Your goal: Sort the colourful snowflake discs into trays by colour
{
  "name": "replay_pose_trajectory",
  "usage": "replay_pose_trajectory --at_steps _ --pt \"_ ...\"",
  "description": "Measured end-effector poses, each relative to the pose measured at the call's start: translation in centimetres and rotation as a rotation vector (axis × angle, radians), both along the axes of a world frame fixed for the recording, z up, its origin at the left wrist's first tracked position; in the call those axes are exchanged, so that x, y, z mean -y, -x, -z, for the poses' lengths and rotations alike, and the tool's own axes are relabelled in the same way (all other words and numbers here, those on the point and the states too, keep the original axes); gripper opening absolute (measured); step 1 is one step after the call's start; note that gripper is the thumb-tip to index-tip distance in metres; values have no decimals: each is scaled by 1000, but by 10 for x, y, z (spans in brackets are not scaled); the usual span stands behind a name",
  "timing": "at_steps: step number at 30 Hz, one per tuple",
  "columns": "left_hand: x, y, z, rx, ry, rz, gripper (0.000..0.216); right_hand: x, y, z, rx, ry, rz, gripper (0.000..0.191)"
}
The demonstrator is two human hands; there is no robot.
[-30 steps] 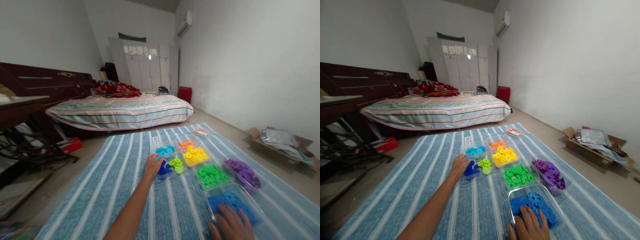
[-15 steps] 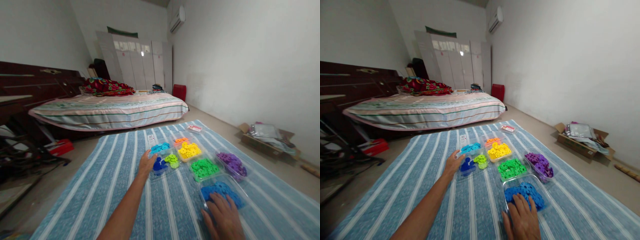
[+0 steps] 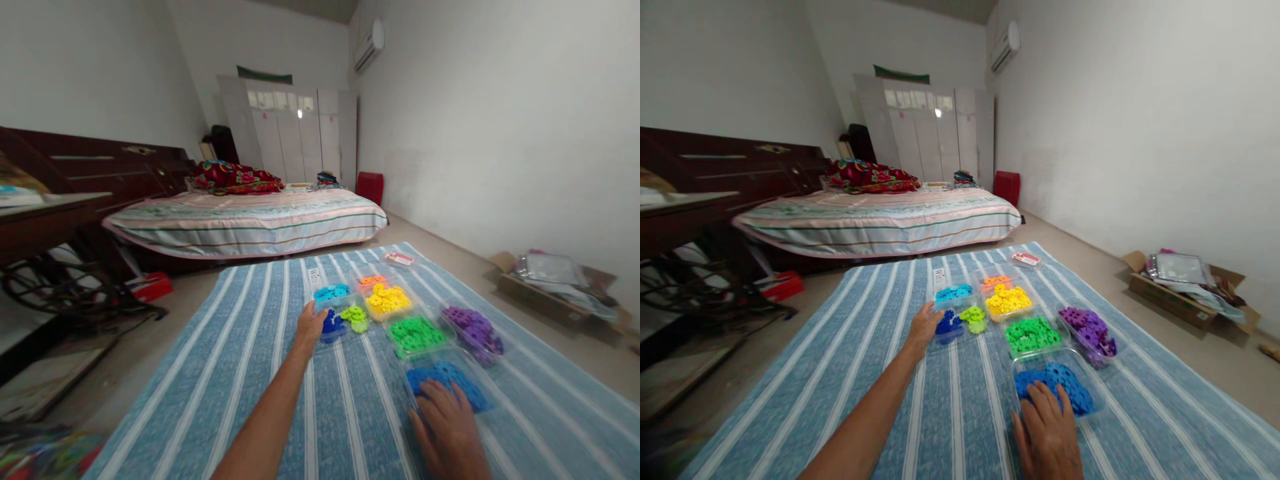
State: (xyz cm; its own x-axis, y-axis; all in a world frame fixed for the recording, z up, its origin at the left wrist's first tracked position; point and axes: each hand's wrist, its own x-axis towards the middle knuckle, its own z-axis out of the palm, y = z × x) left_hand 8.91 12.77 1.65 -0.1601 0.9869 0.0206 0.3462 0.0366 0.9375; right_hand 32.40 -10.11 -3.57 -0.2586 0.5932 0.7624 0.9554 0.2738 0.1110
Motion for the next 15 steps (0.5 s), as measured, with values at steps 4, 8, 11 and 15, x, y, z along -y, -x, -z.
replay_pose_trajectory --at_steps 4,8,11,15 --pt "3 -3 3 37 -32 -7 51 0 0 3 11 -15 -5 11" --pt "8 -8 3 33 -35 -45 51 0 1 -1 29 -41 -11 12" --pt "13 -8 0 74 -52 -67 53 5 1 -6 63 -80 30 23" --pt "21 5 -7 70 -44 -140 56 15 -5 -6 122 -160 40 28"
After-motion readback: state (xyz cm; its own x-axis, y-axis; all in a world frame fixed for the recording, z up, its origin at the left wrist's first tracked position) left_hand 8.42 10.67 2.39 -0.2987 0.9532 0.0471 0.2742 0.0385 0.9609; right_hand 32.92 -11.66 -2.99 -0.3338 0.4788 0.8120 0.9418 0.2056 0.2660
